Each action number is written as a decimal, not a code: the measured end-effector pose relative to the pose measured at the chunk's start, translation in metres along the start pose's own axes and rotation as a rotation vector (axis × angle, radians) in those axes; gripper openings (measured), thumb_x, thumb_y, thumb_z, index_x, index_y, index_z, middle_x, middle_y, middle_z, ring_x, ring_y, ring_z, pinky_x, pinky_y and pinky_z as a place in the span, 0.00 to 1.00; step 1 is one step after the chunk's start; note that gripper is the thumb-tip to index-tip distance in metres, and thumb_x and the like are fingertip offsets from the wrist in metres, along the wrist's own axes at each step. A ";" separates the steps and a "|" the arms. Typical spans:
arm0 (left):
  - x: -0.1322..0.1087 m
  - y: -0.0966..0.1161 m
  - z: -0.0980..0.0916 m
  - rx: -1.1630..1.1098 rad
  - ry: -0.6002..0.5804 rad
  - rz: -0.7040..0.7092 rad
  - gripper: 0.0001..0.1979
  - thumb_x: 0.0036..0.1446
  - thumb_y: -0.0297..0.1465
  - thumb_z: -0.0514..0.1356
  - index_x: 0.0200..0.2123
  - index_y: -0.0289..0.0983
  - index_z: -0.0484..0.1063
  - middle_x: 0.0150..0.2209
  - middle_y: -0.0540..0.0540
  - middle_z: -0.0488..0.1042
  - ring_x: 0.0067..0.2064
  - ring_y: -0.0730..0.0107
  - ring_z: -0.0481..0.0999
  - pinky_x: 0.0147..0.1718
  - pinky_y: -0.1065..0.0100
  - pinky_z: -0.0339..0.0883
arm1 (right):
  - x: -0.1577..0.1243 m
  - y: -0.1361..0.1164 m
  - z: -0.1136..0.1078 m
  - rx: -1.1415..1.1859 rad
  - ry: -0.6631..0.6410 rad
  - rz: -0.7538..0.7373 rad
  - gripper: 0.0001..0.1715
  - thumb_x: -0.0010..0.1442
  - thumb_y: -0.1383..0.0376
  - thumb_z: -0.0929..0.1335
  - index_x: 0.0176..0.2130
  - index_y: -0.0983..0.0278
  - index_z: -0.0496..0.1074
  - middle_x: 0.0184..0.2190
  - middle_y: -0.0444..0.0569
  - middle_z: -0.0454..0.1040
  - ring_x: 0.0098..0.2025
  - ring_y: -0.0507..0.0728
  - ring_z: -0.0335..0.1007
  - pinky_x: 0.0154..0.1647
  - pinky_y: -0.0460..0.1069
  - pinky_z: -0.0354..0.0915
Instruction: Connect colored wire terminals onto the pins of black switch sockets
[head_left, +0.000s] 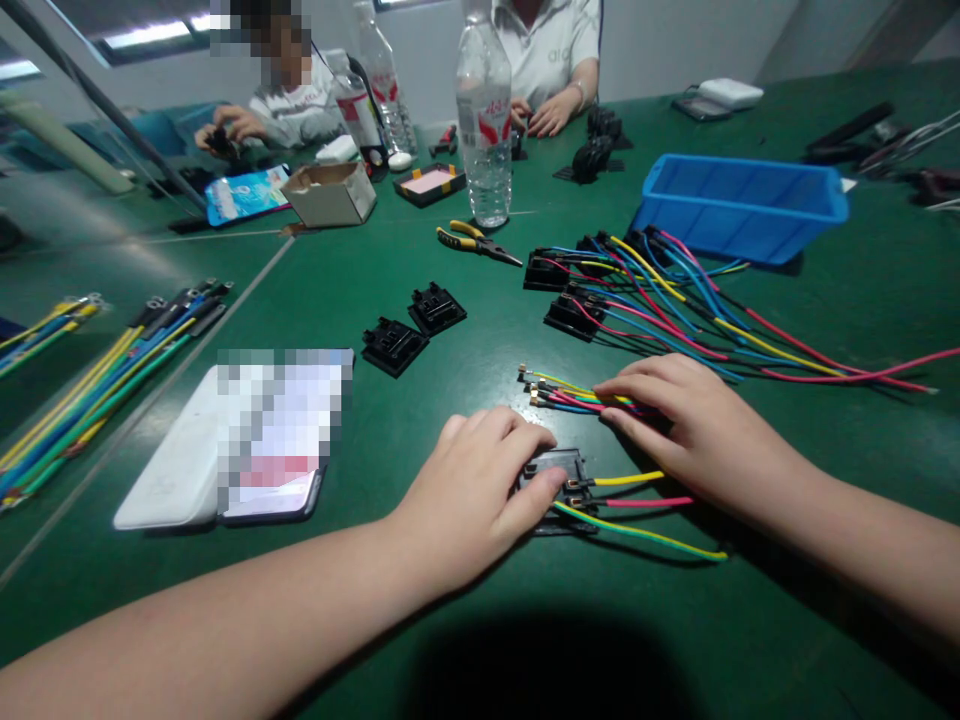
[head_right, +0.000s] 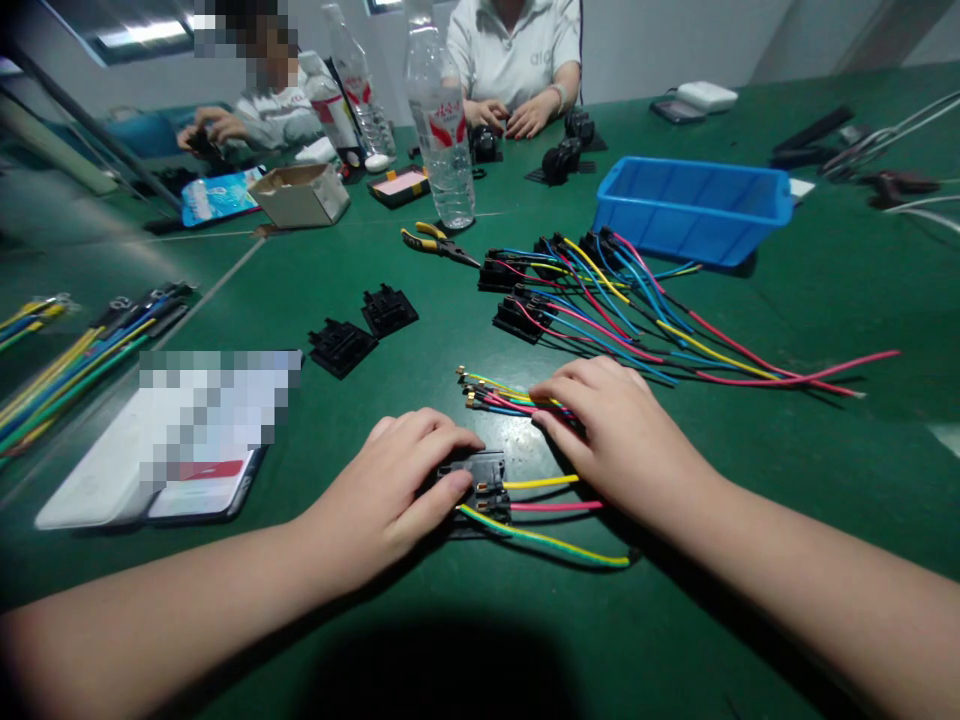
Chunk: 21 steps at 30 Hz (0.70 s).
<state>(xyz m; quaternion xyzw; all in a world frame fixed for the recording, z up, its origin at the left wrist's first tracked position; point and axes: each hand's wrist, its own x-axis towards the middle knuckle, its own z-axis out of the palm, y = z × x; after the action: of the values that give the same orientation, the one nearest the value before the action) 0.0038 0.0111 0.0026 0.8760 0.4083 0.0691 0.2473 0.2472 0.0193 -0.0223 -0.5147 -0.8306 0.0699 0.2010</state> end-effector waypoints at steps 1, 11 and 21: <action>0.000 0.000 0.000 0.000 0.000 0.000 0.17 0.69 0.40 0.47 0.51 0.40 0.69 0.48 0.43 0.72 0.50 0.56 0.69 0.47 0.53 0.59 | 0.000 -0.001 -0.001 0.010 -0.012 -0.022 0.13 0.65 0.60 0.64 0.43 0.63 0.75 0.41 0.54 0.76 0.44 0.62 0.70 0.45 0.59 0.66; -0.002 0.001 0.001 -0.036 0.034 -0.037 0.16 0.68 0.39 0.48 0.51 0.40 0.68 0.48 0.43 0.72 0.50 0.57 0.69 0.47 0.53 0.59 | -0.001 -0.005 -0.001 0.033 -0.016 -0.049 0.05 0.64 0.65 0.66 0.39 0.64 0.71 0.38 0.53 0.75 0.41 0.61 0.67 0.43 0.57 0.64; -0.003 -0.001 0.003 -0.148 0.092 -0.056 0.12 0.67 0.37 0.51 0.49 0.40 0.68 0.48 0.46 0.73 0.51 0.60 0.70 0.49 0.55 0.59 | -0.002 -0.007 -0.002 0.019 -0.038 -0.081 0.10 0.65 0.66 0.63 0.39 0.63 0.73 0.40 0.56 0.75 0.43 0.62 0.68 0.43 0.57 0.65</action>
<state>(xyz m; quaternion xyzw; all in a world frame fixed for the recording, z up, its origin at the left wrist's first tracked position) 0.0023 0.0086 0.0000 0.8395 0.4374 0.1324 0.2939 0.2428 0.0145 -0.0186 -0.4773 -0.8536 0.0794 0.1928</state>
